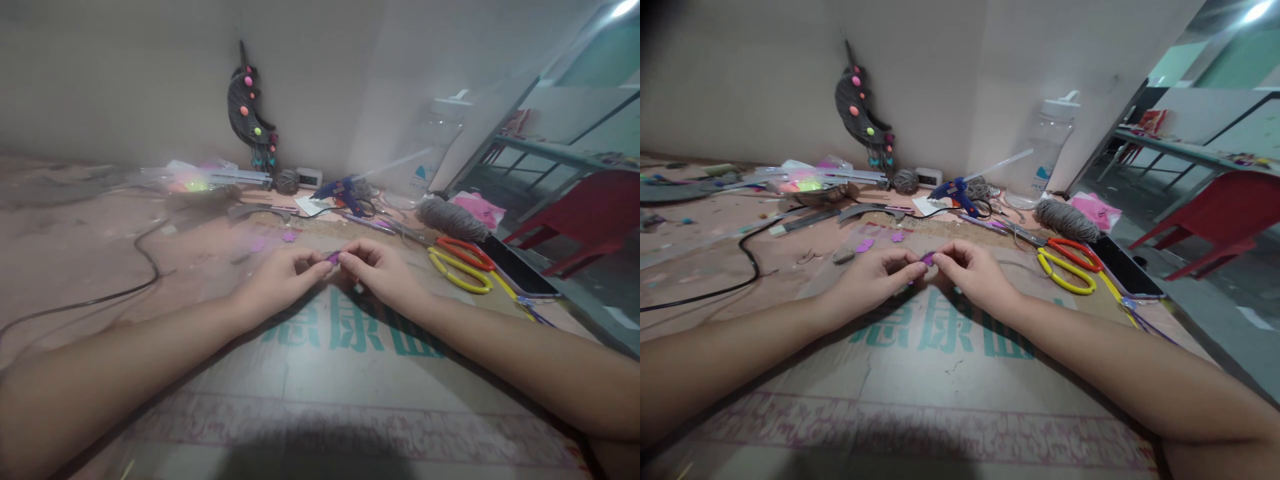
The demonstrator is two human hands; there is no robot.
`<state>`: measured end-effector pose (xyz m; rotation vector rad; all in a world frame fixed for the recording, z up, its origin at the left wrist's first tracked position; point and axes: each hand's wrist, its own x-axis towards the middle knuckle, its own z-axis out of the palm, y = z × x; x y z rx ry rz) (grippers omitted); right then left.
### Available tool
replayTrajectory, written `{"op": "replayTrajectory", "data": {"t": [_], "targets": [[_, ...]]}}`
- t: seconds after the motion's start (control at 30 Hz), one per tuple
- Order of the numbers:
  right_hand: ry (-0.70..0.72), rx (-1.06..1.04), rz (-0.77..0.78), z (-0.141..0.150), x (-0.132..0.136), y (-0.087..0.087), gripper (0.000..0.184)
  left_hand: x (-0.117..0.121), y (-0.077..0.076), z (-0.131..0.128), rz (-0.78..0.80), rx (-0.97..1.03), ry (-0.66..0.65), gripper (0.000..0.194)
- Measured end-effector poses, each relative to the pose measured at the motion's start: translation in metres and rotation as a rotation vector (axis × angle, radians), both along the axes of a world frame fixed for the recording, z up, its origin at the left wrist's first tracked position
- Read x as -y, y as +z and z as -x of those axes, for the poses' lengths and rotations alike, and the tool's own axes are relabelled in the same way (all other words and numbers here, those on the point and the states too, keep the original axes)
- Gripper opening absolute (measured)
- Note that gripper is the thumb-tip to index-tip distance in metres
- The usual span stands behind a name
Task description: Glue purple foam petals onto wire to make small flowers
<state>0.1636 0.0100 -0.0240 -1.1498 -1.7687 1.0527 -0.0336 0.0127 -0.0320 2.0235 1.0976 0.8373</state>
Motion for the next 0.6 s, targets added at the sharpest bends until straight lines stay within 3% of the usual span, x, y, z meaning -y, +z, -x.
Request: {"op": "replayTrajectory", "data": {"t": [0.17, 0.33, 0.47, 0.6], "targets": [[0.014, 0.006, 0.034, 0.0002, 0.0002, 0.0000, 0.026, -0.0013, -0.0023, 0.0016, -0.062, 0.009, 0.064, 0.035], [-0.024, -0.049, 0.099, -0.0008, -0.0008, 0.0007, 0.031, -0.0036, -0.0013, 0.0017, -0.258, 0.001, 0.202, 0.026], [-0.022, -0.050, 0.117, 0.0003, 0.0007, 0.0016, 0.032, -0.0044, 0.0002, 0.0008, -0.271, -0.091, 0.106, 0.032], [-0.004, 0.001, 0.064, 0.0000, 0.0008, 0.0013, 0.036, -0.0023, 0.0011, 0.0003, -0.230, -0.019, 0.094, 0.029]]}}
